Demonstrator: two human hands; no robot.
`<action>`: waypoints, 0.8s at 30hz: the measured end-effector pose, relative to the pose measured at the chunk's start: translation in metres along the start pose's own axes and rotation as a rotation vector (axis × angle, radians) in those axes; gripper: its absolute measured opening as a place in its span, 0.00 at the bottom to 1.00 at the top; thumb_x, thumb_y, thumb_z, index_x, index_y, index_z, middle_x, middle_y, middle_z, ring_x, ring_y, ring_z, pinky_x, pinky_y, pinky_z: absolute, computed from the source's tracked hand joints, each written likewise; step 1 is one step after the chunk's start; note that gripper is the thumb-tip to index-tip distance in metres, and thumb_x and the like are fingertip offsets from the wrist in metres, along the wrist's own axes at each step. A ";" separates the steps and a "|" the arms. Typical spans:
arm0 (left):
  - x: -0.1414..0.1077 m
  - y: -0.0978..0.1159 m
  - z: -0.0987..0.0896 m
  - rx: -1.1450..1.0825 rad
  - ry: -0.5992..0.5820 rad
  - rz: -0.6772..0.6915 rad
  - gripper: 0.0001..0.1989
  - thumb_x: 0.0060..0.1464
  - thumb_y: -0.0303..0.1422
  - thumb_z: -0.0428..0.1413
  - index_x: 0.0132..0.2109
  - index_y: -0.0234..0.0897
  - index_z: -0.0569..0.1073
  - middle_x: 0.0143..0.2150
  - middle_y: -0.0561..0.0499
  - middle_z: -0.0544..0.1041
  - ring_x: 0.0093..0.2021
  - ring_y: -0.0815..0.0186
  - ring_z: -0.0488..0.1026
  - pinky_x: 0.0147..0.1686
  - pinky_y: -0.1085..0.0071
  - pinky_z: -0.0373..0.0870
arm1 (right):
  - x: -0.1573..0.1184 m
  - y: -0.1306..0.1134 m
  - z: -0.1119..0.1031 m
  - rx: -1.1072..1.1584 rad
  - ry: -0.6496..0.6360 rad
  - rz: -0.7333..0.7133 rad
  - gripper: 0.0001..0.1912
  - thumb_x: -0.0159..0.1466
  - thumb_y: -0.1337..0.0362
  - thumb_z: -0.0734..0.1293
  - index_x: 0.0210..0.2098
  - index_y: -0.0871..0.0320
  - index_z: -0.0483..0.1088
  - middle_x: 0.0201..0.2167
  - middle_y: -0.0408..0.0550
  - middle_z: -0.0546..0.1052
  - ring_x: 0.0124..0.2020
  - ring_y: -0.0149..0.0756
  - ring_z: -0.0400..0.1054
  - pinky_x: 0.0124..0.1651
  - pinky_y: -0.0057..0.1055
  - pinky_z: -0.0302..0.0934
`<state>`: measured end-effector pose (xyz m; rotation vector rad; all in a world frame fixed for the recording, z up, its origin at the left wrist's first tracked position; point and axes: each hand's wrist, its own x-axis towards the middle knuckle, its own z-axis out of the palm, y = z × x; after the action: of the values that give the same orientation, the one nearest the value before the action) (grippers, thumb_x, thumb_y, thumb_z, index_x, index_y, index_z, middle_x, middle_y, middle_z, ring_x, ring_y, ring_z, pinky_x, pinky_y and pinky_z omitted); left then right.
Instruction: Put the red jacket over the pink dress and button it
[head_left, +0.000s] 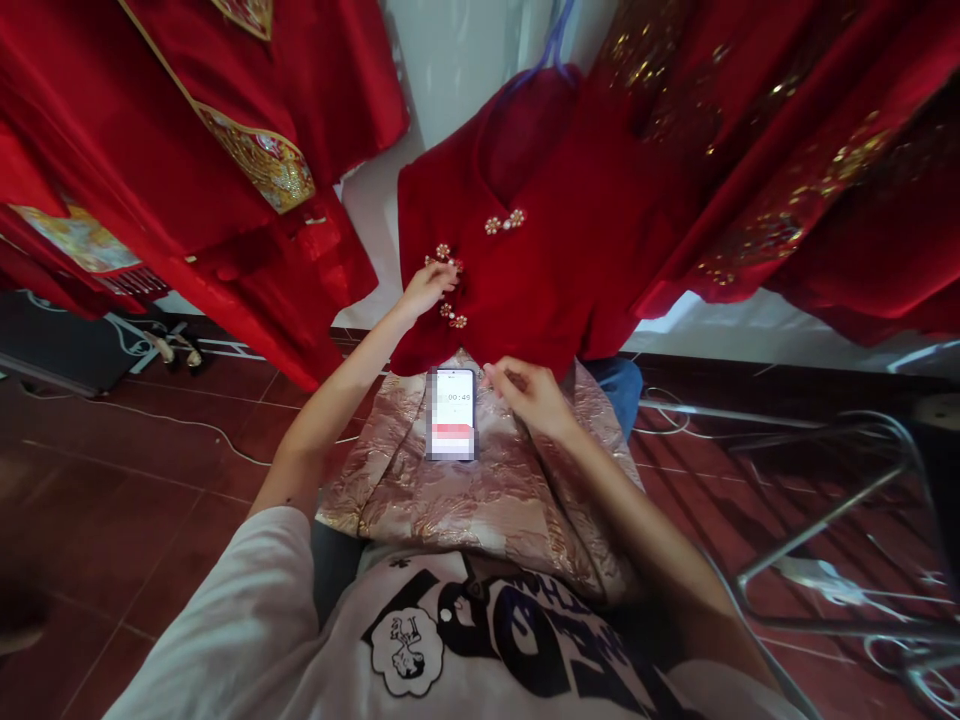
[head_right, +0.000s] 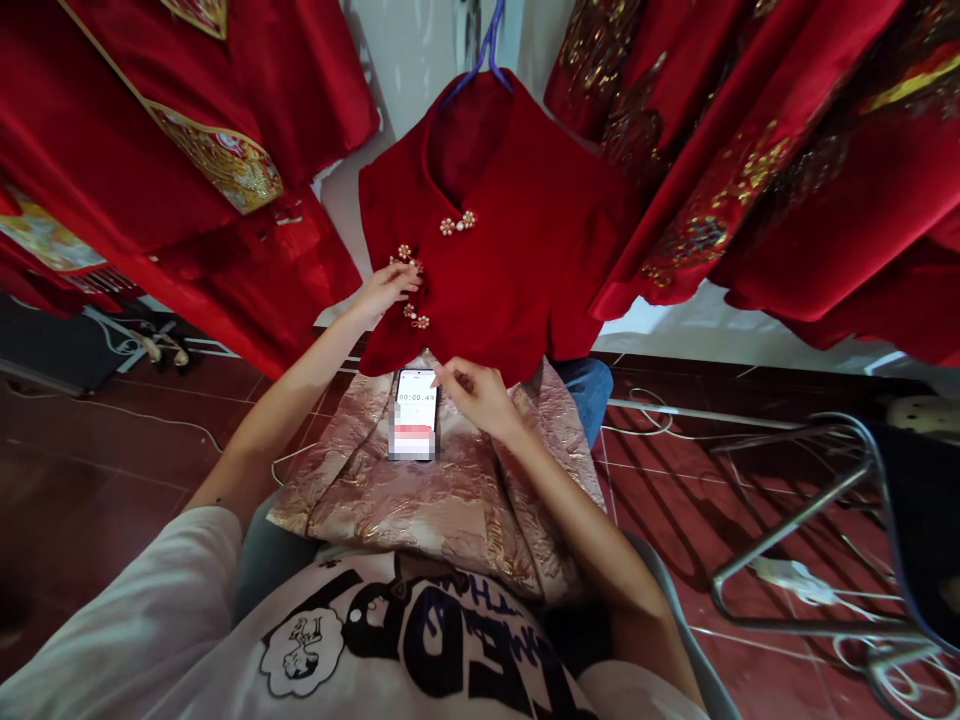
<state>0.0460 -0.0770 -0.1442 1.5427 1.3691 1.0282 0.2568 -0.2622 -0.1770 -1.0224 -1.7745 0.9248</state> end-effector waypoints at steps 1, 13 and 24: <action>-0.002 0.000 -0.001 0.031 -0.027 0.024 0.05 0.69 0.25 0.58 0.42 0.37 0.75 0.44 0.45 0.84 0.44 0.65 0.81 0.49 0.68 0.76 | 0.000 0.000 0.000 0.001 0.003 0.002 0.40 0.69 0.26 0.61 0.30 0.57 0.75 0.23 0.45 0.73 0.25 0.31 0.62 0.30 0.28 0.53; 0.024 -0.005 -0.014 -0.098 -0.017 -0.007 0.12 0.75 0.41 0.54 0.50 0.38 0.78 0.53 0.38 0.82 0.54 0.58 0.81 0.57 0.58 0.79 | -0.001 -0.001 -0.001 -0.006 -0.008 0.018 0.40 0.68 0.25 0.61 0.31 0.57 0.75 0.24 0.46 0.74 0.25 0.31 0.62 0.30 0.29 0.53; 0.005 0.004 -0.008 -0.173 0.052 0.017 0.09 0.71 0.36 0.62 0.40 0.36 0.77 0.44 0.42 0.83 0.46 0.61 0.83 0.54 0.59 0.82 | 0.001 0.000 -0.005 -0.030 0.018 -0.002 0.40 0.68 0.25 0.60 0.30 0.57 0.75 0.23 0.45 0.73 0.24 0.30 0.61 0.29 0.28 0.52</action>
<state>0.0404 -0.0720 -0.1371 1.4102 1.2689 1.1730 0.2617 -0.2608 -0.1750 -1.0448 -1.7789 0.8875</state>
